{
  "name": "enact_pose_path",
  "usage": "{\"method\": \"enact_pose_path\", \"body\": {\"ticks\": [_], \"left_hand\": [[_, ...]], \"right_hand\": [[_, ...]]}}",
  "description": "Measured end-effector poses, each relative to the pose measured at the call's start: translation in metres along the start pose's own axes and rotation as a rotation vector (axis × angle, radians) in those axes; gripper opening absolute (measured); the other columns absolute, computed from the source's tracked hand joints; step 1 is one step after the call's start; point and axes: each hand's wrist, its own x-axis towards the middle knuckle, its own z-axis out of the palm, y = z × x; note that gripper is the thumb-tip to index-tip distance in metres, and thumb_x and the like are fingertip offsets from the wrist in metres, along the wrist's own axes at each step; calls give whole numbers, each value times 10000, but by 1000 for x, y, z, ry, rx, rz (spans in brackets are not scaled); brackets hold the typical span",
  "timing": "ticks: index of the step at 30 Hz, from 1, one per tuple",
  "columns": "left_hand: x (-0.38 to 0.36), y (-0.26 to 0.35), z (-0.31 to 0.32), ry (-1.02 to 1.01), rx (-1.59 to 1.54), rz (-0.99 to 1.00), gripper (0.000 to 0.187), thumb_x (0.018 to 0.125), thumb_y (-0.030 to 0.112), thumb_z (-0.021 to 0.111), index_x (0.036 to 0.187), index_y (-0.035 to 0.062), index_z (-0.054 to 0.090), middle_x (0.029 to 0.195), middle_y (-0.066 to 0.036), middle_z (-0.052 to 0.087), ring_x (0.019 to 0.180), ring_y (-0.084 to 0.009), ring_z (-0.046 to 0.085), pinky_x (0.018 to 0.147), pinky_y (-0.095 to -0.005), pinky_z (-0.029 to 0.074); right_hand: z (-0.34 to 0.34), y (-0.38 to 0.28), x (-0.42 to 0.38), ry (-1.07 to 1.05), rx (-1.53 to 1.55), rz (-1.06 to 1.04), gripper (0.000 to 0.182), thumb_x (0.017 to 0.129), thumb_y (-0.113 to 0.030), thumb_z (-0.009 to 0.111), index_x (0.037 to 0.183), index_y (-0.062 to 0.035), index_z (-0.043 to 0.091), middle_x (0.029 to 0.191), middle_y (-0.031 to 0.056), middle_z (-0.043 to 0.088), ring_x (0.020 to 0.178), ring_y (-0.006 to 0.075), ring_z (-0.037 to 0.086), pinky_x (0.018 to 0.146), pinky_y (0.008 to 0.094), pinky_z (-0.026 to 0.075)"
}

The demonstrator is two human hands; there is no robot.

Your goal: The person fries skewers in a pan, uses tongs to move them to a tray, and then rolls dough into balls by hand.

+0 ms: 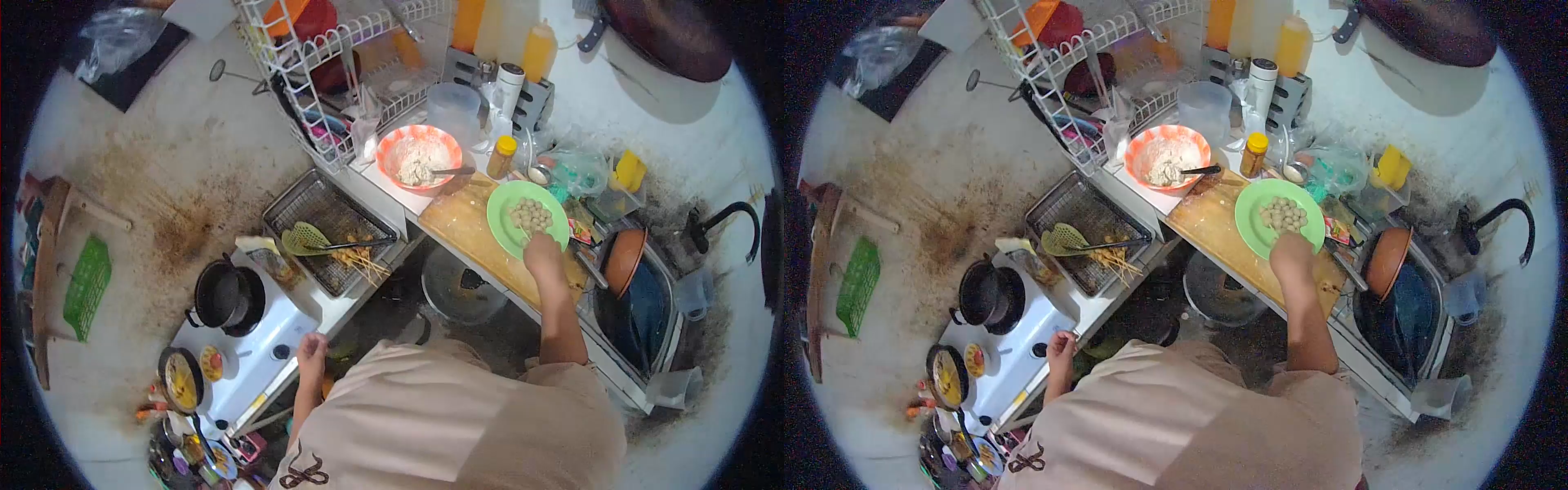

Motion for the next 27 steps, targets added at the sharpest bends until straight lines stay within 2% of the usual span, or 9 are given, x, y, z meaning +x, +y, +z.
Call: {"method": "enact_pose_path", "body": {"ticks": [4,7,10,13,16,19,22,26,27], "left_hand": [[-2,4,-1,26,-9,19,49,803,54,527,770,67,493,749,11,503,668,-78,456,585,-199,358],[-6,3,-2,63,-34,17,50,799,57,537,773,62,494,776,-4,520,683,-79,469,587,-202,366],[-11,11,5,139,-79,28,52,796,54,541,769,59,496,782,-11,527,673,-76,473,588,-202,378],[-8,-5,-1,118,-79,63,48,795,55,543,769,57,502,772,-8,528,653,-74,474,584,-202,383],[-7,-17,-6,73,-72,78,39,794,56,544,774,57,511,769,-5,530,650,-74,477,584,-202,384],[-7,-15,-5,68,-80,66,34,796,56,540,776,58,513,781,-3,532,679,-75,480,597,-202,382],[-6,-13,-8,77,-92,49,25,799,56,535,786,58,513,799,-6,536,708,-79,483,612,-202,379],[-9,-7,-6,129,-52,45,53,785,1,507,778,53,498,794,-44,534,627,-78,461,576,-195,376],[-10,-9,-7,123,-60,35,41,792,16,512,784,54,499,801,-33,535,661,-82,470,596,-198,376]], "right_hand": [[-7,26,-10,197,90,-158,190,752,-99,426,850,22,535,803,242,571,779,405,552,684,451,438],[-9,41,-9,195,152,-224,169,758,-102,432,839,27,506,764,268,556,752,427,541,651,459,438],[0,44,-12,202,42,-168,166,752,-95,440,828,40,501,734,269,555,713,417,549,630,450,446],[-14,21,-42,237,-56,-120,171,738,-91,441,786,55,517,697,266,557,685,409,558,617,441,454],[4,33,-31,260,-28,-118,179,720,-100,467,742,61,540,730,268,562,714,389,568,641,435,457],[4,35,-27,198,-83,-66,181,705,-114,489,738,49,562,785,254,570,760,376,568,679,437,448],[6,49,-13,204,30,-36,207,690,-173,536,744,25,555,760,235,560,737,374,553,668,424,447],[-11,47,-18,104,-95,-64,190,677,-141,532,768,22,568,777,226,575,751,358,568,674,415,451],[-9,48,-19,94,-117,-73,191,672,-135,532,774,21,571,782,224,578,752,354,572,675,412,453]]}}
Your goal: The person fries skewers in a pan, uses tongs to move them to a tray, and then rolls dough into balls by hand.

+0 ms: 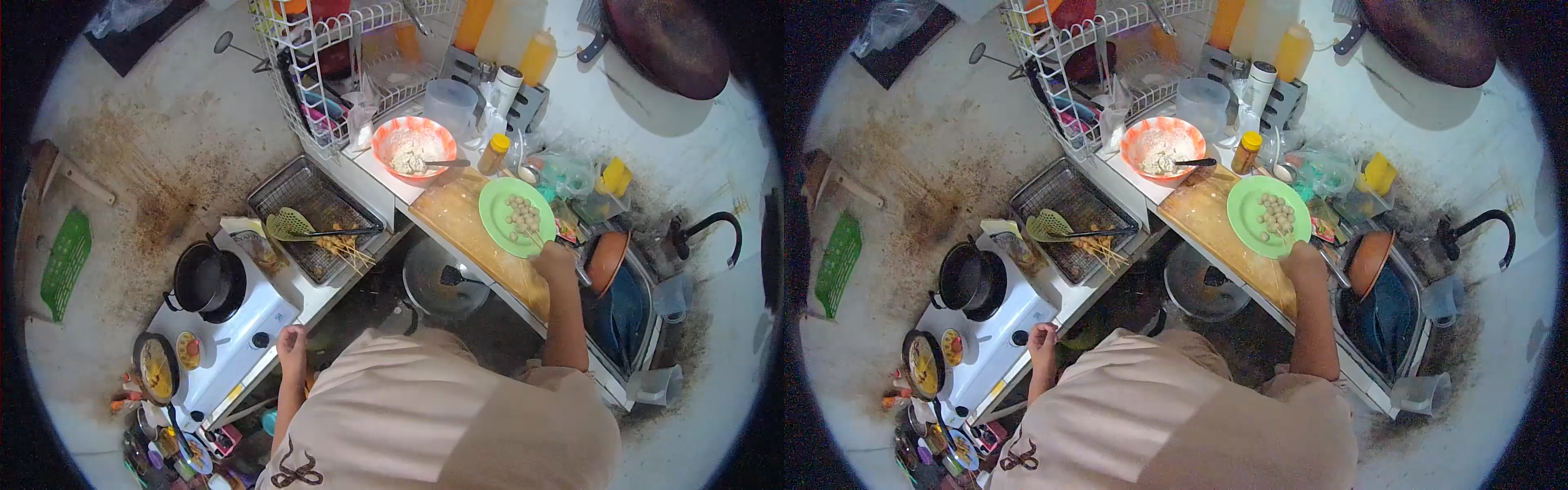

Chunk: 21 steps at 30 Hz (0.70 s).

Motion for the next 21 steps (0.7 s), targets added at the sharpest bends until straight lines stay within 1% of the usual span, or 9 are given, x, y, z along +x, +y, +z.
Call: {"method": "enact_pose_path", "body": {"ticks": [2,5,7,10,13,16,18,20,21], "left_hand": [[-1,-5,-5,-12,-14,-21,24,805,45,521,795,57,502,815,-9,536,728,-90,487,637,-205,378],[-2,-10,-8,-54,-47,22,37,806,42,521,782,60,499,815,-7,534,731,-89,486,641,-209,376],[-5,-7,-7,-37,-22,2,41,804,47,527,779,65,499,811,-7,533,731,-87,484,641,-210,376],[-5,-3,-8,-18,-30,-13,46,801,59,537,777,69,499,805,-9,531,731,-87,482,637,-212,375],[-6,2,-8,-16,-50,-28,50,798,70,542,772,69,499,797,-9,529,721,-83,479,623,-207,372],[-2,5,-7,-14,-32,-47,49,798,72,538,771,66,498,787,-7,524,698,-75,472,603,-199,367],[-2,7,-5,-22,-30,-40,45,798,69,535,773,66,497,779,-4,521,682,-69,465,593,-194,364],[-2,9,-2,-42,-52,-5,41,797,63,532,775,69,498,770,0,516,668,-63,458,587,-191,362],[-2,6,-3,-59,-42,16,40,799,59,529,778,72,498,766,5,513,667,-63,454,585,-194,363]], "right_hand": [[4,1,0,-24,-48,-1,193,665,-126,530,784,19,576,789,222,582,756,347,577,677,408,455],[15,5,4,-49,-98,21,195,667,-117,514,793,18,577,802,224,581,767,340,578,678,406,455],[19,8,6,-45,-94,29,196,679,-117,491,794,19,572,816,227,578,776,338,575,672,409,453],[15,12,9,3,-21,-42,201,720,-135,449,787,14,566,810,237,572,767,347,571,662,420,447],[23,30,19,47,83,-179,218,759,-178,430,752,11,539,698,202,568,646,330,565,615,412,440],[1,34,13,-123,437,-78,172,778,-153,439,716,-8,508,667,136,550,602,278,541,570,376,432],[3,51,16,-167,728,-172,130,795,-122,414,733,-36,491,605,64,489,497,201,477,463,328,386],[1,57,18,-255,1026,-53,126,821,-134,399,744,-71,476,566,-1,434,417,121,388,378,269,311],[-27,37,5,-318,1171,117,137,838,-163,396,747,-91,469,559,-30,409,389,80,331,345,233,259]]}}
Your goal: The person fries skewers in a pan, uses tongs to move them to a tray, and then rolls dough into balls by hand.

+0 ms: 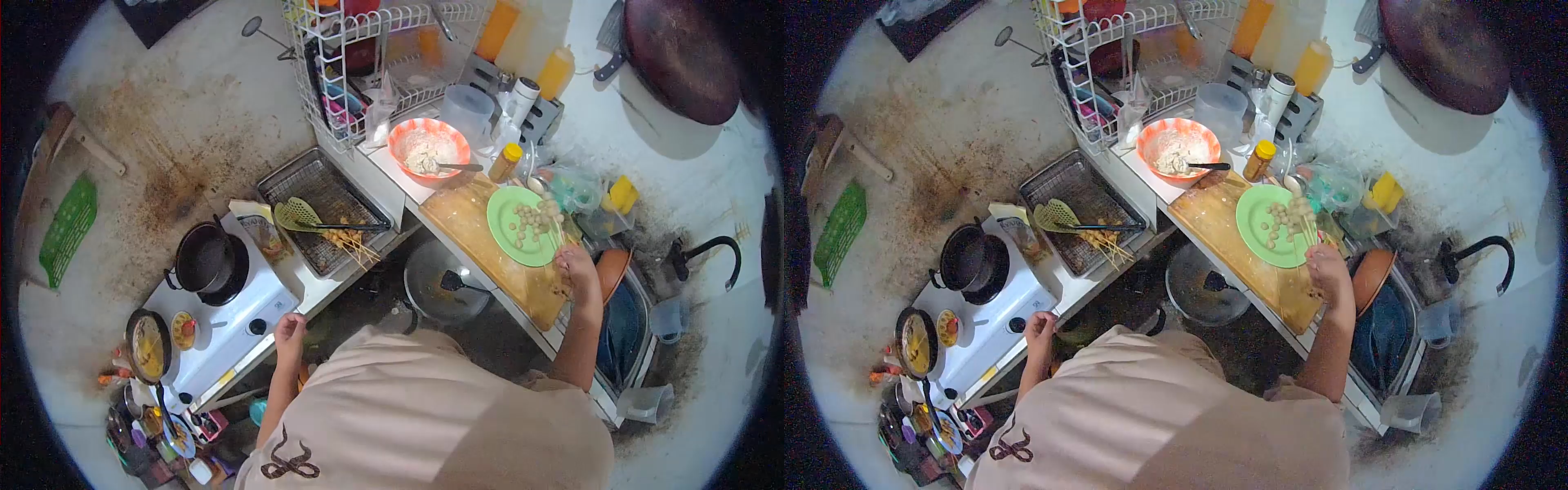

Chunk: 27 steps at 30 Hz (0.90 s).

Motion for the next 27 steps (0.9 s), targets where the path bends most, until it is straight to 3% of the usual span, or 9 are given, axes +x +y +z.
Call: {"method": "enact_pose_path", "body": {"ticks": [1,9,13,16,19,23,24,25,27], "left_hand": [[0,-1,0,-1,2,-11,40,800,59,529,778,72,498,766,6,513,668,-62,454,586,-195,363],[-11,-9,-10,74,77,-28,39,814,85,527,787,56,527,775,9,523,686,-63,459,638,-202,388],[-29,-6,-27,75,94,16,62,822,96,497,821,74,555,761,6,529,688,-61,456,634,-206,397],[-37,-21,-50,121,93,-46,80,811,75,464,804,70,543,744,18,518,699,-58,458,655,-202,386],[-52,-19,-74,142,4,-120,82,801,51,458,784,63,538,761,33,519,714,-48,463,658,-188,378],[-77,-15,-111,220,16,-32,64,807,83,482,792,71,543,708,48,496,631,-27,435,555,-177,357],[-88,-17,-125,253,25,-10,61,807,89,486,794,73,543,700,49,493,621,-27,433,542,-179,356],[-97,-3,-142,284,36,17,58,808,94,491,795,74,544,692,49,490,612,-28,432,529,-181,355],[-125,-2,-176,344,-65,-52,83,822,153,518,803,76,542,669,51,478,577,-28,412,461,-186,331]], "right_hand": [[7,-17,-9,23,167,149,150,855,-192,393,749,-111,462,551,-59,385,360,39,274,313,198,207],[63,-29,-27,-36,675,-97,120,876,-224,428,788,-144,418,525,-69,334,375,41,274,322,183,217],[100,-14,-30,-416,477,-184,180,865,-266,454,773,-112,434,519,-60,338,382,41,280,336,176,229],[161,-40,-35,-844,102,-61,155,852,-219,479,772,-87,479,534,-53,376,400,32,310,346,160,236],[248,-51,-53,-1064,-207,74,103,840,-147,469,778,-72,504,547,-50,405,422,30,354,356,154,253],[368,-47,-85,-1195,-487,-435,136,802,-91,473,757,-18,578,610,-20,489,587,58,455,528,204,370],[396,-67,-109,-1194,-615,-359,144,792,-105,490,770,-5,591,658,31,547,645,90,495,601,228,401],[424,-76,-126,-1211,-657,-622,161,789,-135,506,787,-7,603,721,91,588,681,156,541,640,271,421],[486,-77,-149,-1302,-600,-847,179,788,-171,517,789,-19,610,761,146,592,731,235,561,670,313,425]]}}
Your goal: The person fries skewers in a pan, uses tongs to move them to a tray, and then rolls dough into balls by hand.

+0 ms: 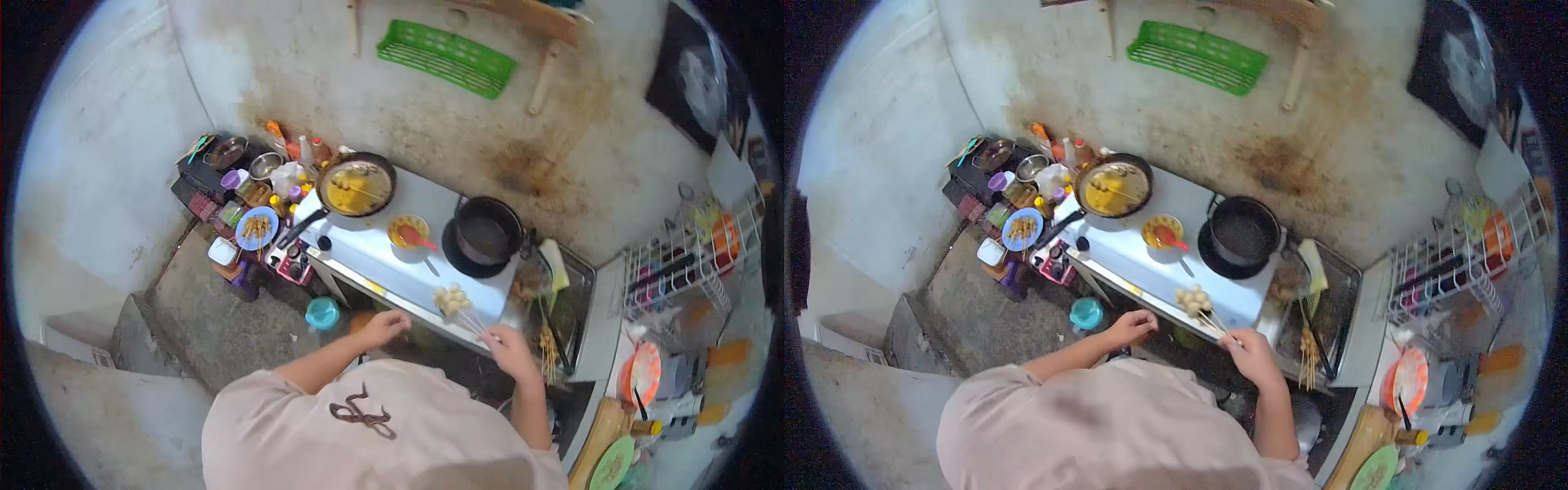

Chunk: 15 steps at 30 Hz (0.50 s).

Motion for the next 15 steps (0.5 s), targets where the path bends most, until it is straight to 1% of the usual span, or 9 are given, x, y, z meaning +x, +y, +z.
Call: {"method": "enact_pose_path", "body": {"ticks": [3,4,6,7,8,9,10,13,15], "left_hand": [[-25,-5,-64,178,51,1,98,829,173,516,813,77,523,661,54,466,572,-27,400,471,-184,323],[-35,-8,-86,213,23,10,98,830,174,513,816,77,518,667,53,470,576,-30,406,482,-183,331],[-55,-20,-128,327,71,25,92,832,159,505,827,68,519,715,28,505,634,-51,449,568,-193,382],[-67,-18,-145,377,14,-41,96,828,149,500,826,56,524,735,17,506,662,-65,460,597,-203,391],[-79,-16,-160,424,-45,-105,101,824,139,494,824,44,528,756,7,508,691,-79,470,625,-214,399],[-88,-40,-181,463,34,-27,93,822,126,494,825,40,526,755,5,522,688,-78,475,620,-215,407],[-100,-48,-196,506,13,-54,86,821,117,493,828,39,528,759,5,528,689,-78,478,621,-215,408],[-128,-64,-233,617,-50,-122,69,817,91,491,837,40,531,777,2,545,698,-77,485,630,-216,411],[-150,-66,-251,671,-85,-158,62,813,73,491,844,41,534,795,0,554,714,-80,492,647,-217,411]], "right_hand": [[41,-43,96,-5,-127,-159,189,775,-182,520,784,-16,610,735,170,571,719,284,547,675,341,422],[55,-63,128,-19,-133,-141,185,763,-173,518,772,-11,607,742,183,561,716,316,536,674,369,420],[97,-60,206,61,-259,-325,169,758,-139,493,737,-5,592,762,199,555,735,345,528,681,405,414],[115,-67,238,98,-238,-372,165,762,-142,490,726,-6,576,744,192,547,739,351,524,680,418,411],[130,-75,270,77,-383,-364,146,760,-143,494,738,-19,568,740,185,542,748,350,527,695,421,413],[145,-81,297,74,-443,-340,144,761,-145,489,756,-28,572,741,183,546,756,346,533,701,420,418],[159,-85,320,72,-504,-314,145,762,-148,485,774,-36,577,742,181,550,764,342,538,707,420,424],[188,-75,381,-13,-719,-299,171,785,-165,460,836,-81,600,836,164,559,758,342,535,668,424,433],[198,-71,407,-118,-781,-250,169,780,-171,462,828,-94,604,829,159,556,760,334,542,671,421,440]]}}
